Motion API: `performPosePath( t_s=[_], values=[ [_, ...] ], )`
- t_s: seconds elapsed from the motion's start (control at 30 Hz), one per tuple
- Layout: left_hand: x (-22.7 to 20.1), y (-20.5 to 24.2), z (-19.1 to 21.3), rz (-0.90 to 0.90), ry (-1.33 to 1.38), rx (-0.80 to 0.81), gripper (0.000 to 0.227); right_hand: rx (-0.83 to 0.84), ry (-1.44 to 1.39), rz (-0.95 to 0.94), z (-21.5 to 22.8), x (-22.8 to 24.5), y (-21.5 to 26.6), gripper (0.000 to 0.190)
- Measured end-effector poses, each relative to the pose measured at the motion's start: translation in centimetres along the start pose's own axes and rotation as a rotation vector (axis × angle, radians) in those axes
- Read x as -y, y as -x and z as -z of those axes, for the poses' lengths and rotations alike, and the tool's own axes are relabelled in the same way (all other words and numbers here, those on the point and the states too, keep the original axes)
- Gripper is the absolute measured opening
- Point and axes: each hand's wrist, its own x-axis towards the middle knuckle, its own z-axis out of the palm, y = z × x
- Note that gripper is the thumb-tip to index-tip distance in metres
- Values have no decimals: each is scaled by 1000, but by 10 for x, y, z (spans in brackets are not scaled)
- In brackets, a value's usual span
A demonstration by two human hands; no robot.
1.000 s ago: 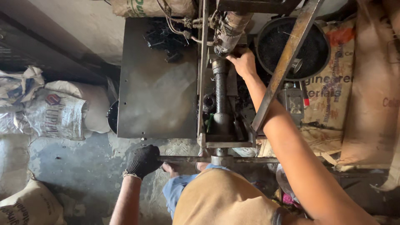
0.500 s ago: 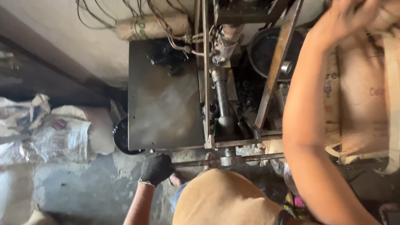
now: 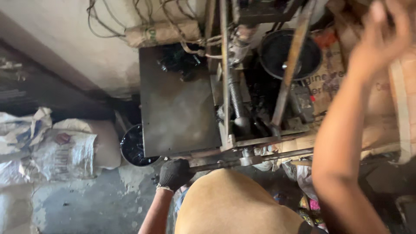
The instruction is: The person operates a manual press machine by placing small metal pieces into the press, pulling a lever to activate the press, and then removing the pressed pieces. The person repeats this process multiple times, collecting the finished pieces in a container.
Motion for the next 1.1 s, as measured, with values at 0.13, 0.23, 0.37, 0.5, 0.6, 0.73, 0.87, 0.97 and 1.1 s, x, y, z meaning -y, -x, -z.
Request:
performPosePath(
  t_s=[0.13,0.23,0.37,0.5,0.6,0.73,0.87,0.97,1.1],
  values=[
    [18,-6,-5,-133,59,15,36,144,443,-39,162,-54,194,28],
    [27,-17,0,-194,19,256,36,205,543,-772,224,-59,292,28],
    [33,-20,1,-219,-23,331,38,187,567,-1158,219,-40,322,28],
    [47,-28,-25,-230,-20,376,32,138,562,-1317,209,-25,338,28],
    [60,-41,-69,-253,-3,386,33,113,545,-1378,218,-21,354,29],
    [57,-65,-137,-179,-49,377,34,72,516,-1405,219,-4,364,31],
    [29,-70,-158,-243,-35,214,35,66,454,-1369,207,43,366,33],
    [16,-70,-121,-440,403,249,46,157,200,-1331,187,108,370,34],
    [31,-63,-35,-331,775,376,40,854,-408,-1148,96,205,382,37]
  ],
)
